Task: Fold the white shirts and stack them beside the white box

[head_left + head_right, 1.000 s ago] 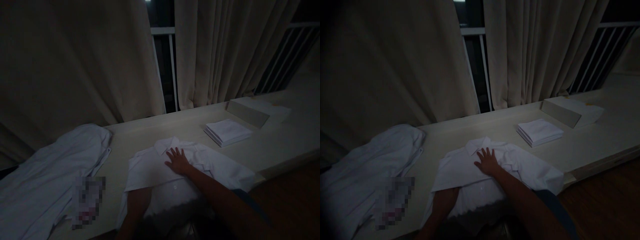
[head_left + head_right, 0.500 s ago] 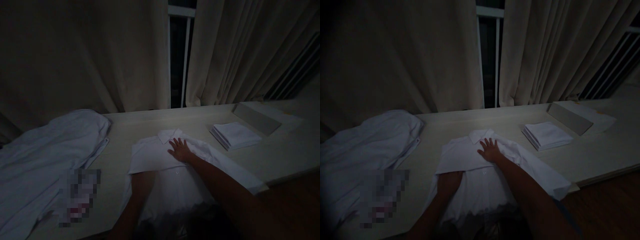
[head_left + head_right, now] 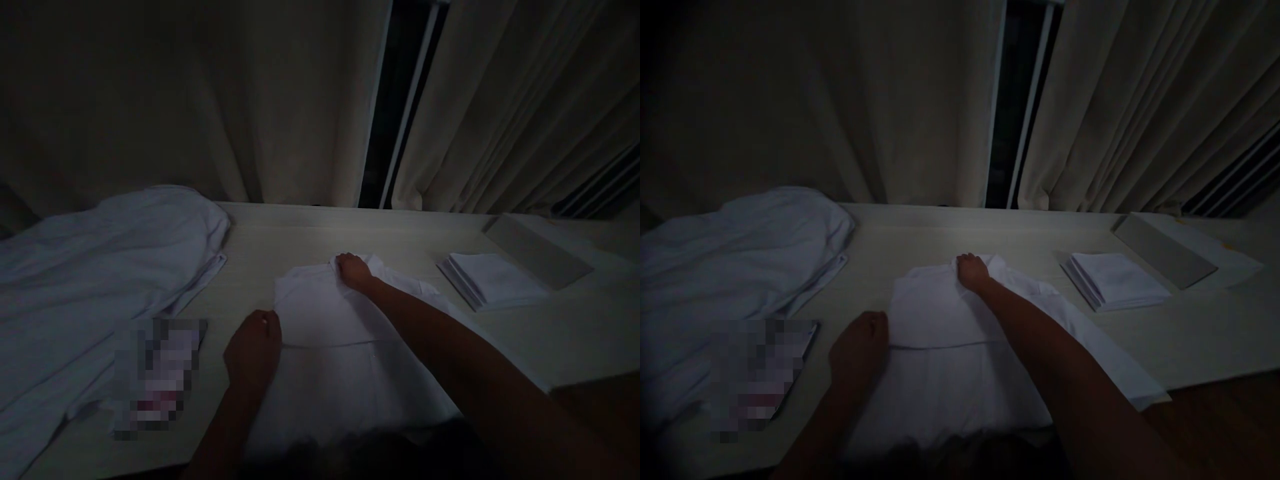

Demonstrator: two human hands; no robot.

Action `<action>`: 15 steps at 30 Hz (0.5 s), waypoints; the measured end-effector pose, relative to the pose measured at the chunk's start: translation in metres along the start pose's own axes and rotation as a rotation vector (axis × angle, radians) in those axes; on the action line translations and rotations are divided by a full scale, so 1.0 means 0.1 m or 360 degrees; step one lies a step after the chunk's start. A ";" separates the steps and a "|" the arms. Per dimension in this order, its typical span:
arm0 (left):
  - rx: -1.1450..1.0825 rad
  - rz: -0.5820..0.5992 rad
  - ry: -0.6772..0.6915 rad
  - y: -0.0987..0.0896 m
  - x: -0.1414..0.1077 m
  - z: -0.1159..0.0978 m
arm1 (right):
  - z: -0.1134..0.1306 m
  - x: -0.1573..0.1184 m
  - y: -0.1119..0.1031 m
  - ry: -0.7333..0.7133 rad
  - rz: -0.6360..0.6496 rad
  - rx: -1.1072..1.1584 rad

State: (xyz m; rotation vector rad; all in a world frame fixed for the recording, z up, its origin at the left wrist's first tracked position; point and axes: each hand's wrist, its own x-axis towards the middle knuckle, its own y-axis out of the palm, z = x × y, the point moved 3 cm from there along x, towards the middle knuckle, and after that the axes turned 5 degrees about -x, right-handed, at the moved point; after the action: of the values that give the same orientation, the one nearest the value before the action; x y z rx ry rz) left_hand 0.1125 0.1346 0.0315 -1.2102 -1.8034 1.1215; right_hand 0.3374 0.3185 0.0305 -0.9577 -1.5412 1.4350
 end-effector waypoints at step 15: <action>-0.0281 0.0394 -0.0181 0.26 0.48 0.31 | -0.28 0.78 0.15 0.0461 0.0303 0.0019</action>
State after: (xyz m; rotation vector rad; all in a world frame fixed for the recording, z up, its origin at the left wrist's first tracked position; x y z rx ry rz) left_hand 0.0789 0.1765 -0.0013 -1.5345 -1.9090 1.2082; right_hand 0.3330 0.4026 0.0215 -1.2725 -1.2544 1.3618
